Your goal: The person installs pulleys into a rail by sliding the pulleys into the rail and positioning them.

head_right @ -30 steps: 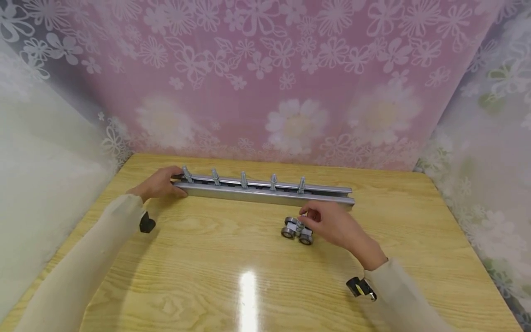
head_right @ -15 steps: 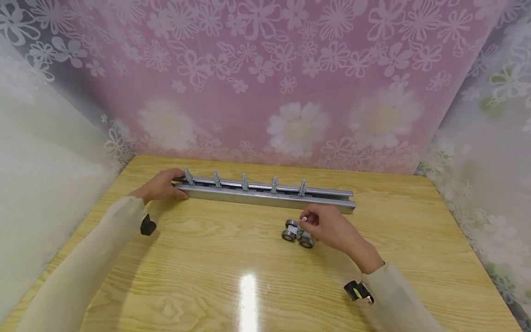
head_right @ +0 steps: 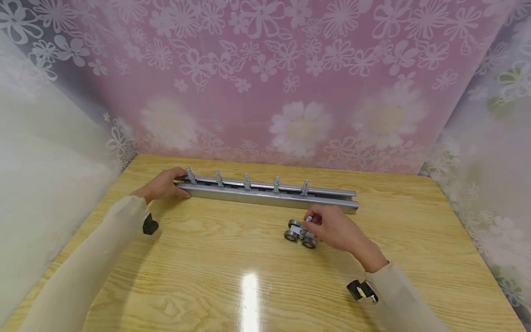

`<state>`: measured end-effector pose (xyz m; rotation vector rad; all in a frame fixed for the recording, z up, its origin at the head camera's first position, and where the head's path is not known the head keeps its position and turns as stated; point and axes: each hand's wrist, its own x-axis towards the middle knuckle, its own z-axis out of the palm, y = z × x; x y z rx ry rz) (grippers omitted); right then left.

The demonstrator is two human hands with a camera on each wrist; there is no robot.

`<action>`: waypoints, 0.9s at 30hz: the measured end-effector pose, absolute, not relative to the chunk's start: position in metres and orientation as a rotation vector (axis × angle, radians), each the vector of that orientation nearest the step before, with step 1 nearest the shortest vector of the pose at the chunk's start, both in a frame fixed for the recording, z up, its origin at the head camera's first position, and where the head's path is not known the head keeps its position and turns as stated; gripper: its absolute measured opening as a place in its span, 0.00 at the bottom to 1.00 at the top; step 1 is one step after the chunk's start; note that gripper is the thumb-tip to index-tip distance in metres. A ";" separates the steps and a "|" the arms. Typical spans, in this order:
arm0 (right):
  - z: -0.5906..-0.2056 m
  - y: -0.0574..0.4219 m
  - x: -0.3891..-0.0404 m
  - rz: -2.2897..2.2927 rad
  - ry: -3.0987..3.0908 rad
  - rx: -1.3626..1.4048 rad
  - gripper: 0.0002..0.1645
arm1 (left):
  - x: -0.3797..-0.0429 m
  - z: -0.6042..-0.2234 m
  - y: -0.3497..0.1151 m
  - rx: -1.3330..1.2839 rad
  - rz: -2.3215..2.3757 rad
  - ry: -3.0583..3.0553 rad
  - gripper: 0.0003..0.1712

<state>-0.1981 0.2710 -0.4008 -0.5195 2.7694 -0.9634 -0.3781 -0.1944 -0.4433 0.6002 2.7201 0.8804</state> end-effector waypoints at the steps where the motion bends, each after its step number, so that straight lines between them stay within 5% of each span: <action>1: -0.401 0.272 -0.198 -0.964 2.773 -0.512 0.09 | -0.378 -0.443 -0.194 0.598 0.884 2.717 0.43; 27: -0.357 0.378 -0.188 -0.834 3.225 -0.096 0.20 | -0.376 -0.444 -0.196 0.578 0.893 2.710 0.43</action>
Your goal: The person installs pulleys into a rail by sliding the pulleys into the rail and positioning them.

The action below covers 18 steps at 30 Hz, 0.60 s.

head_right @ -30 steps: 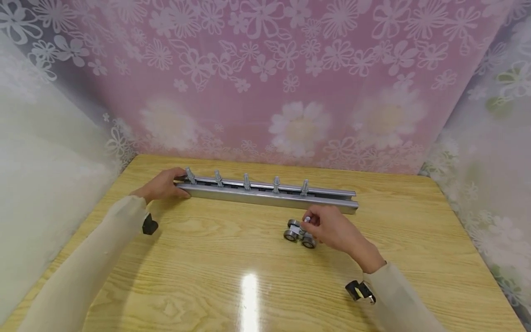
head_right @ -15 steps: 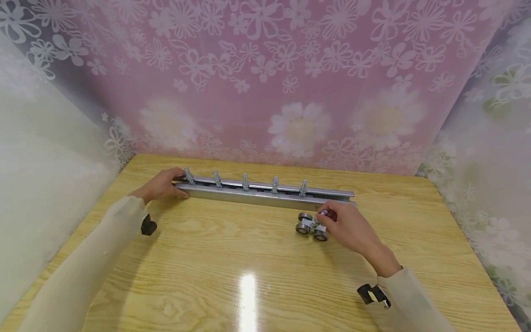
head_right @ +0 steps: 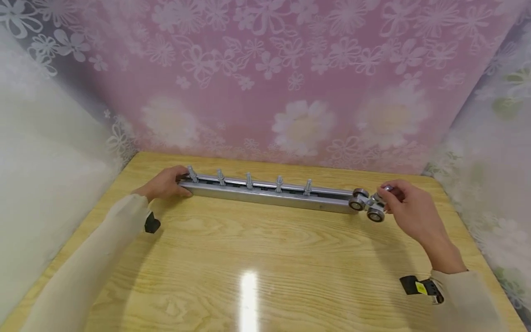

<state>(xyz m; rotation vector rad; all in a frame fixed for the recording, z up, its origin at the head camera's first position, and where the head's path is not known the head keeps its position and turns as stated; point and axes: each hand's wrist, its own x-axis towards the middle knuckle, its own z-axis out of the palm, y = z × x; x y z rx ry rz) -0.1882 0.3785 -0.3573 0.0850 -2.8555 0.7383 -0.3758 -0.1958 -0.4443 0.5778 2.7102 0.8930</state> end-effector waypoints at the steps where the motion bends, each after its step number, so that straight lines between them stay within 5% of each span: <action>1: -0.357 0.385 -0.190 0.720 -2.847 0.072 0.20 | -0.376 -0.444 -0.195 0.573 0.897 2.706 0.43; 18: -0.394 0.431 -0.209 0.667 -2.900 -0.018 0.22 | -0.379 -0.448 -0.194 0.561 0.896 2.727 0.43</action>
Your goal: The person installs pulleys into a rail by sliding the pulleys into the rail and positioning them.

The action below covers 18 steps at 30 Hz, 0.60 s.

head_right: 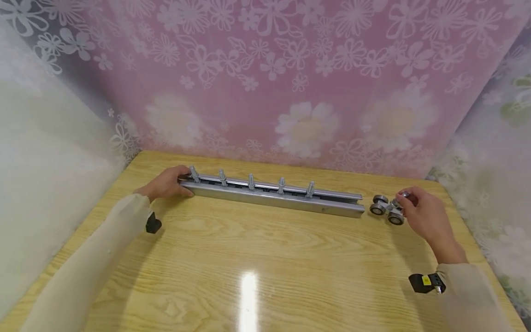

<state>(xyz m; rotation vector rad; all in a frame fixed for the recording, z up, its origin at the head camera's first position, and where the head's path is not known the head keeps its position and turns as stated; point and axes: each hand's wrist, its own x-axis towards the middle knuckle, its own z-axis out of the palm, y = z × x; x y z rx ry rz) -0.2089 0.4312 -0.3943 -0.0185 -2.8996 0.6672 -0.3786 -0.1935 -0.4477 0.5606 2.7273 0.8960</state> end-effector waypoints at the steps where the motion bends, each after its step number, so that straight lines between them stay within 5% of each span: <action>1: -0.397 0.430 -0.211 0.670 -2.901 -0.004 0.23 | -0.379 -0.448 -0.195 0.558 0.899 2.727 0.43; 18: -0.405 0.412 -0.225 0.676 -2.935 0.107 0.22 | -0.380 -0.447 -0.196 0.549 0.927 2.726 0.43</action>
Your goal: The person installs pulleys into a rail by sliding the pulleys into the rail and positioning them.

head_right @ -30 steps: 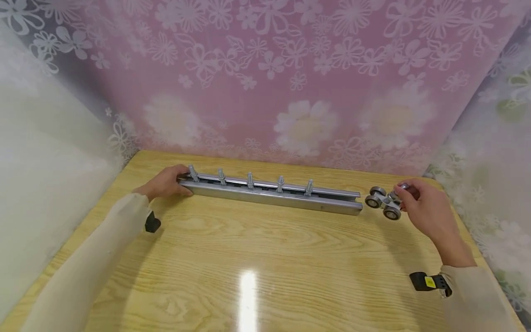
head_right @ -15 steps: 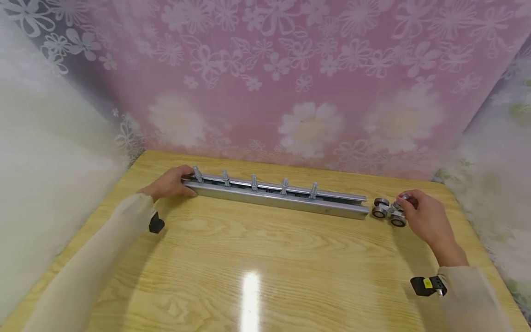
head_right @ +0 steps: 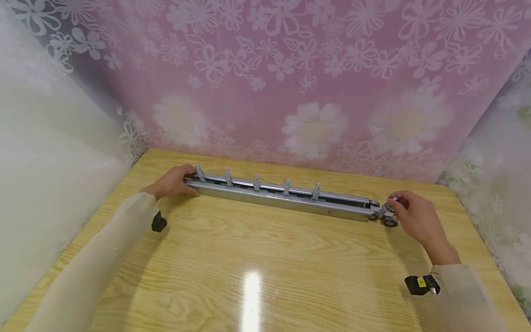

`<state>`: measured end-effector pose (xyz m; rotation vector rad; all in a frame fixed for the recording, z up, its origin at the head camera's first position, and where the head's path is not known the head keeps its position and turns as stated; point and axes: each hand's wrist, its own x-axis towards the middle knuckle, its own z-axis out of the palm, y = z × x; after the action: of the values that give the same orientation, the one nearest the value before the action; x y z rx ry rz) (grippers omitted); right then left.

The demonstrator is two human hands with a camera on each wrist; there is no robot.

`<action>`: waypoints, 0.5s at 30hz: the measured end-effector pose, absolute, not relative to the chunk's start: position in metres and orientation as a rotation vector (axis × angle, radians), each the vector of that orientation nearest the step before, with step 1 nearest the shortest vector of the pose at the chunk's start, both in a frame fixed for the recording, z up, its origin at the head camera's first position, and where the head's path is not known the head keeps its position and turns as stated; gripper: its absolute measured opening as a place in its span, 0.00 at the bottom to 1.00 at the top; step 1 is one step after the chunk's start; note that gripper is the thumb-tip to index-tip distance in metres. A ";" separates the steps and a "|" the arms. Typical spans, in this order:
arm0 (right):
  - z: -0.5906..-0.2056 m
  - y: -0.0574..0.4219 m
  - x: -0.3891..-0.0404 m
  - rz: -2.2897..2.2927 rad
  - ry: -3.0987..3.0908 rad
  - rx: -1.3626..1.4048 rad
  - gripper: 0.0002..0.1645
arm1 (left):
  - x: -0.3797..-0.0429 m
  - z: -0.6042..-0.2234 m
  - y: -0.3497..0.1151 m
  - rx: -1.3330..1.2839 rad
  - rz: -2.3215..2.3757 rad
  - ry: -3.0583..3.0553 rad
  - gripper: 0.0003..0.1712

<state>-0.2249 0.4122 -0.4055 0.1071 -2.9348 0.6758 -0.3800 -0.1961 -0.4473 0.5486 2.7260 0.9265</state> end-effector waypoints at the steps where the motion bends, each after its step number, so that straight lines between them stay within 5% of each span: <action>1: -0.406 0.412 -0.225 0.672 -2.939 0.108 0.22 | -0.380 -0.447 -0.196 0.542 0.929 2.724 0.43; 15: -0.407 0.409 -0.225 0.672 -2.938 0.150 0.21 | -0.376 -0.447 -0.194 0.540 0.958 2.728 0.42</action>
<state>-0.2252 0.4086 -0.4068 0.1502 -2.9380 0.6716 -0.3763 -0.1942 -0.4466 0.5400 2.7280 0.9581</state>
